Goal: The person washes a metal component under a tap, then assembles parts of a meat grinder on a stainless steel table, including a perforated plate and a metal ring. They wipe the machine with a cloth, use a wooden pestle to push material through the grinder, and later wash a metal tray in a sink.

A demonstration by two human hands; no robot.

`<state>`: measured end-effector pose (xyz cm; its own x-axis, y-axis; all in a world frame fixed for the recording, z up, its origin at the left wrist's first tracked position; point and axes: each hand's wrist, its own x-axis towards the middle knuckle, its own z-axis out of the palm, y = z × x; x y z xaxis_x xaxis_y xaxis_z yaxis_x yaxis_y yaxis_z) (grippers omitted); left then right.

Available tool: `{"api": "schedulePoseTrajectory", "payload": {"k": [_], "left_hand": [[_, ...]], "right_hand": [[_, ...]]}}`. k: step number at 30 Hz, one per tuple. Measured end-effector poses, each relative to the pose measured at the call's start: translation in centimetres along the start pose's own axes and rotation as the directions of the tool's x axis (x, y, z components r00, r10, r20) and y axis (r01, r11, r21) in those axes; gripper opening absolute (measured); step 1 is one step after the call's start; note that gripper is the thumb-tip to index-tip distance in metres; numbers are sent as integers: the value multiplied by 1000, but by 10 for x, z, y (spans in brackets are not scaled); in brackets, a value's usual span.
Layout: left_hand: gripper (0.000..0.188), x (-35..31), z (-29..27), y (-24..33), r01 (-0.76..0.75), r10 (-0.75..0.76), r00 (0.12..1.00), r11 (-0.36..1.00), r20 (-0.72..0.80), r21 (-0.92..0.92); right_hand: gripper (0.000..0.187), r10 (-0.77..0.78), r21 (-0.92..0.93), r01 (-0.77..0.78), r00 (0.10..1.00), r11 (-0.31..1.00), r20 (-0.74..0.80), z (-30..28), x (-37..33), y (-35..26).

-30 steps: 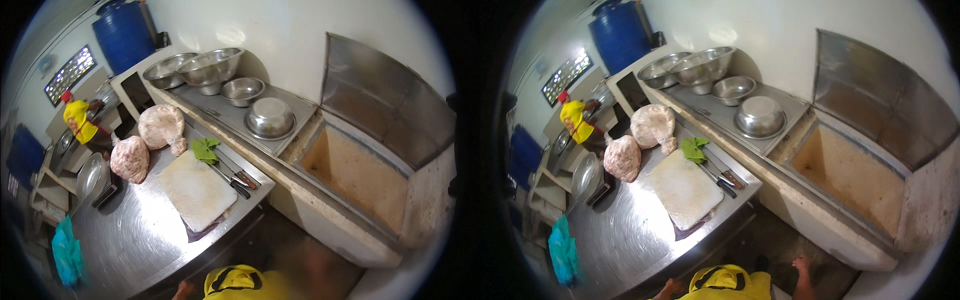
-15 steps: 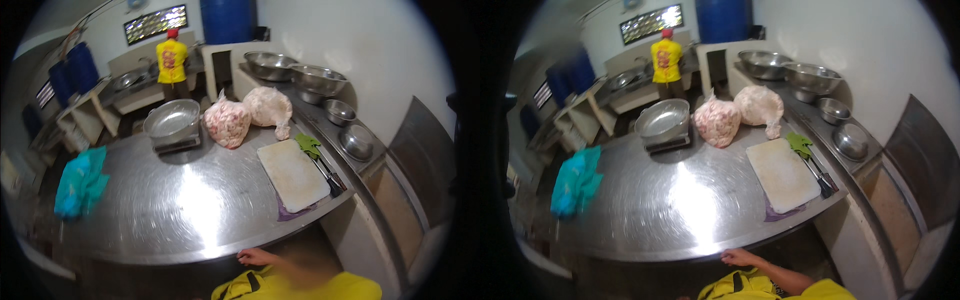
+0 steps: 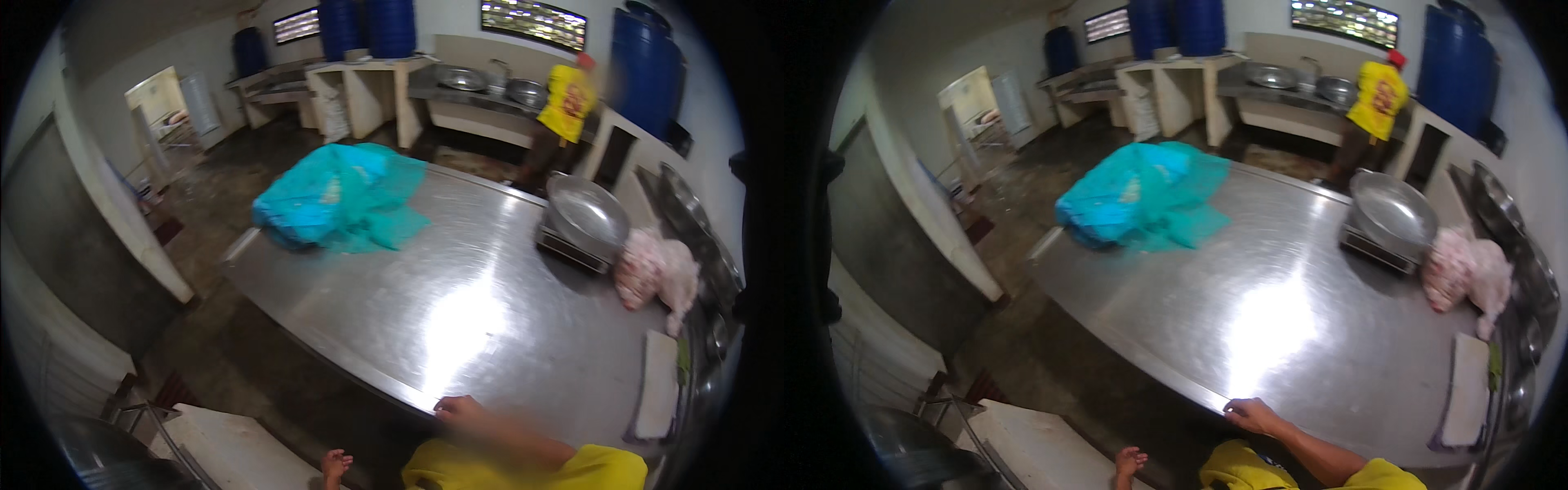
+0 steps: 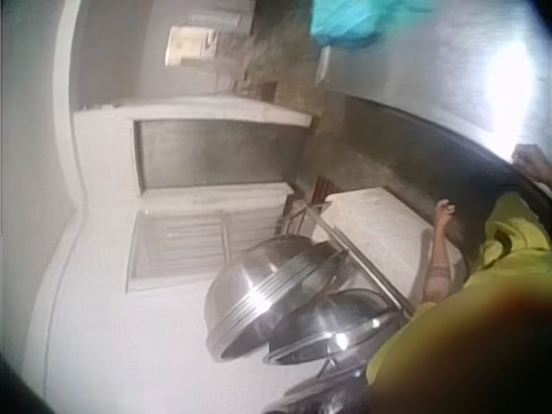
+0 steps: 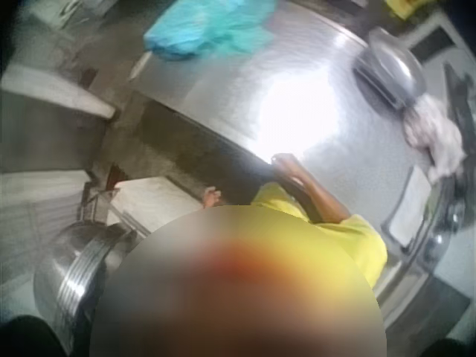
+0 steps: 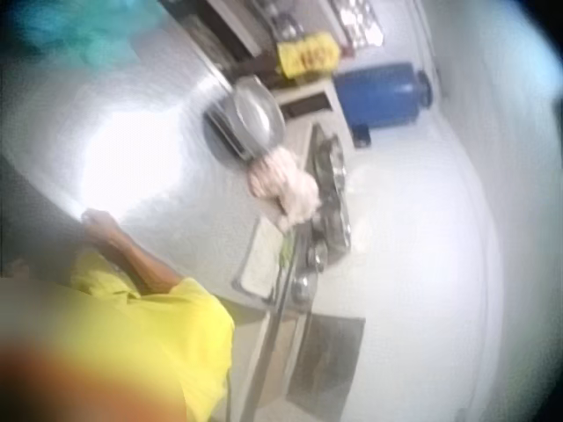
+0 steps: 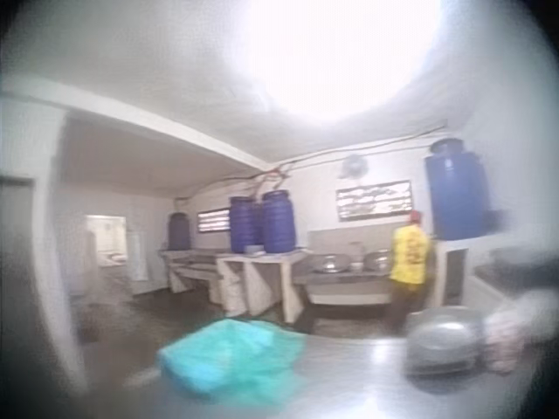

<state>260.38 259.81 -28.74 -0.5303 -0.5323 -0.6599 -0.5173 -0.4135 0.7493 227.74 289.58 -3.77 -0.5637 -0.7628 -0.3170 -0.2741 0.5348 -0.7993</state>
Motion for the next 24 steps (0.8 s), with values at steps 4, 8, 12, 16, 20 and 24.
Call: {"api": "schedulePoseTrajectory", "payload": {"k": [4,8,12,16,20,24], "left_hand": [[27,62,-92,-18,252,-259,966,939,3,-234],[35,83,-143,-31,341,-370,920,919,-131,-199],[35,100,-186,-13,372,-391,908,918,-153,-141],[35,148,-248,3,343,-343,927,939,-152,-30],[36,250,-350,67,289,-368,901,904,-230,-316],[34,400,-488,231,183,-292,882,935,-369,-303]], "right_hand": [[32,19,-10,-19,1000,1000,0,25,112,-52],[33,51,36,-54,996,998,72,49,250,-129],[24,-79,343,0,973,939,217,102,410,-232],[24,-334,375,193,871,907,360,171,576,-313],[23,-419,203,372,855,906,305,229,718,-378],[25,-287,68,279,912,958,294,237,823,-438]]}}
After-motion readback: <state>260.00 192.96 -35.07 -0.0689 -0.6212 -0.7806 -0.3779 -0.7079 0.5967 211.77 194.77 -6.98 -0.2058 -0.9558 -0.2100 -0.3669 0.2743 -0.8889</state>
